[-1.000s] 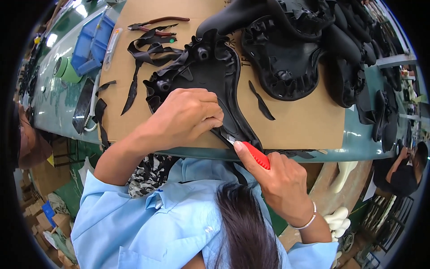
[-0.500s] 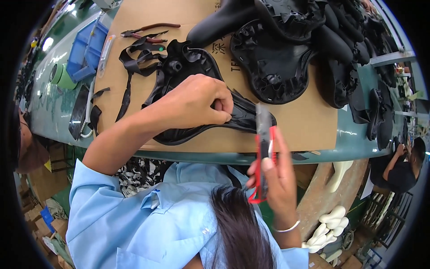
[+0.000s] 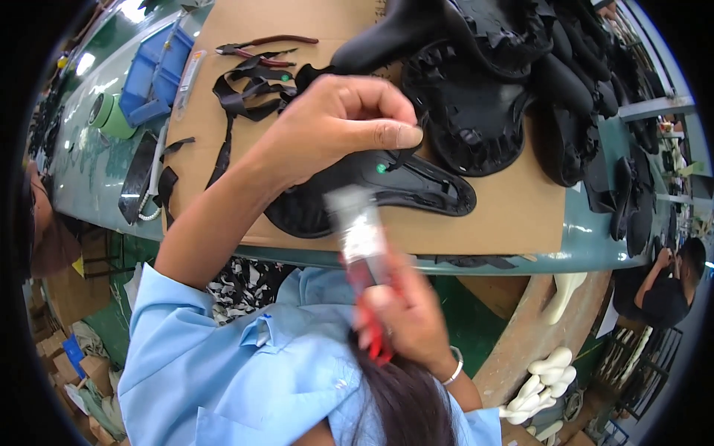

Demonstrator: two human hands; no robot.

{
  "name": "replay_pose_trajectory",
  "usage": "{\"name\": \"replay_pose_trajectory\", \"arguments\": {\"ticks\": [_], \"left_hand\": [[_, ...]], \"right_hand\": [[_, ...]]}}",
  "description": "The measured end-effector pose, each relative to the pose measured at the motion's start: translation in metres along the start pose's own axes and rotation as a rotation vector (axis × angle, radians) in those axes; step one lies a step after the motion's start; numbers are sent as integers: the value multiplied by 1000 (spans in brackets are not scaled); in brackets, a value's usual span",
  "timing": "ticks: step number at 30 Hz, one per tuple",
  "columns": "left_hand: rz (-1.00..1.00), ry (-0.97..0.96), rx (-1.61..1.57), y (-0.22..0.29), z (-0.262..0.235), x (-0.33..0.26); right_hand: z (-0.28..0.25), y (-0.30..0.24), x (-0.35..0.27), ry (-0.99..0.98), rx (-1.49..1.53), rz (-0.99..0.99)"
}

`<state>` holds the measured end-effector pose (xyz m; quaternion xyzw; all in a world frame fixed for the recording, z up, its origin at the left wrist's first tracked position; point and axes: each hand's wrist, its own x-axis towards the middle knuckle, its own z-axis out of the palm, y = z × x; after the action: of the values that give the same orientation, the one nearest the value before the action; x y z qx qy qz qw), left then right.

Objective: Trimming excess synthetic material from the edges of bicycle seats using a utility knife.

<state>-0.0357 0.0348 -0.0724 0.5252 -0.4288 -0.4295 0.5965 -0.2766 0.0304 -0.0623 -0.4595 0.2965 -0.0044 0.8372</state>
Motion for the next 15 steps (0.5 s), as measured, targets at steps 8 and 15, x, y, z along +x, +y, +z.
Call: {"name": "replay_pose_trajectory", "arguments": {"ticks": [8,15], "left_hand": [[159,405,845,-22,-50,-41],[-68,1104,564,-20,14,-143]], "right_hand": [[2,14,53,248,-262,-370],[-7,-43,116,164,-615,-732]]}}
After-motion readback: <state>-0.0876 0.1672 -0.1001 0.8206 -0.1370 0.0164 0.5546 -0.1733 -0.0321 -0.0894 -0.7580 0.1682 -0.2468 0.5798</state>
